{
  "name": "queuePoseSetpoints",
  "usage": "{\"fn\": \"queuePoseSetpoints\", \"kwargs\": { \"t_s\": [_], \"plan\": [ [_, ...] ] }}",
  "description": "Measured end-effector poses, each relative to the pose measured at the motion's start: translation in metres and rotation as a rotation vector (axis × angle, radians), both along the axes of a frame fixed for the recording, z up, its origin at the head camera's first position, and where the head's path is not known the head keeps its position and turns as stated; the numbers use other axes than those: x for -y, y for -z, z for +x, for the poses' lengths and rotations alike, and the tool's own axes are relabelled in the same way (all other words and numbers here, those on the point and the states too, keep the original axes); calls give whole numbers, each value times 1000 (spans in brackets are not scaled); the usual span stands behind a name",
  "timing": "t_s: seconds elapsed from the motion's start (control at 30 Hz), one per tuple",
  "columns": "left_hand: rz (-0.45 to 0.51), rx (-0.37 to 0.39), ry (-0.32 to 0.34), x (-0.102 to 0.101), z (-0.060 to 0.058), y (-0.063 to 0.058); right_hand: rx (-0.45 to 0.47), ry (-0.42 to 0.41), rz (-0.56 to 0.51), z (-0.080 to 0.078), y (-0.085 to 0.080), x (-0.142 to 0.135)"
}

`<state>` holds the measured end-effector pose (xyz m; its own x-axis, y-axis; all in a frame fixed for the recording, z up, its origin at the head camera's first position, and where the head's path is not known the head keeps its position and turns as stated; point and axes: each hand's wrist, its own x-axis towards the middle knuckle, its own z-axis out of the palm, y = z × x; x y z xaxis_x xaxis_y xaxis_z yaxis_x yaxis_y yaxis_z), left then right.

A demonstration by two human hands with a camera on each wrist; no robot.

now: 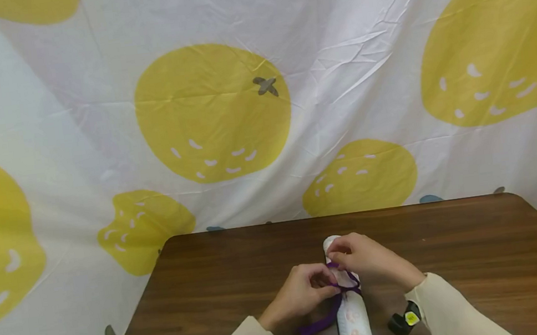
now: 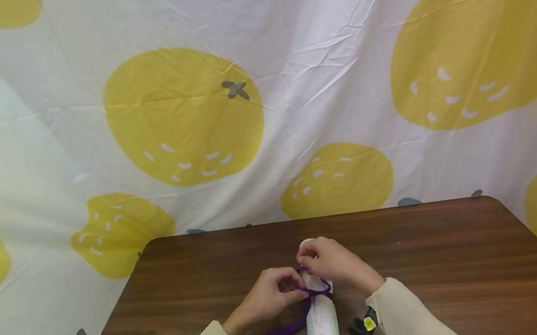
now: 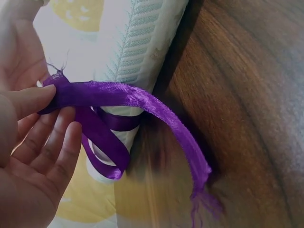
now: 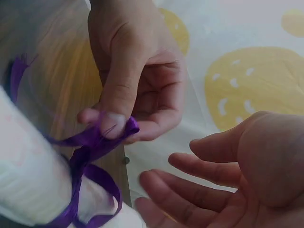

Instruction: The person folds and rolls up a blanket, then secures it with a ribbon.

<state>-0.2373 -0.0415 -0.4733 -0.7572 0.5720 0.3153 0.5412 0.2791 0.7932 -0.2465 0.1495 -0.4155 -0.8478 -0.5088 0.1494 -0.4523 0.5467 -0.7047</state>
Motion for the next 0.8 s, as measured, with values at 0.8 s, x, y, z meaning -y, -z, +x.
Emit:
{"fn": "queuePoseSetpoints", "kwargs": {
  "t_s": [0.8],
  "plan": [
    [33,39,-81,-10,3,-13,-63,34,-112,27,42,-11]
  ]
}}
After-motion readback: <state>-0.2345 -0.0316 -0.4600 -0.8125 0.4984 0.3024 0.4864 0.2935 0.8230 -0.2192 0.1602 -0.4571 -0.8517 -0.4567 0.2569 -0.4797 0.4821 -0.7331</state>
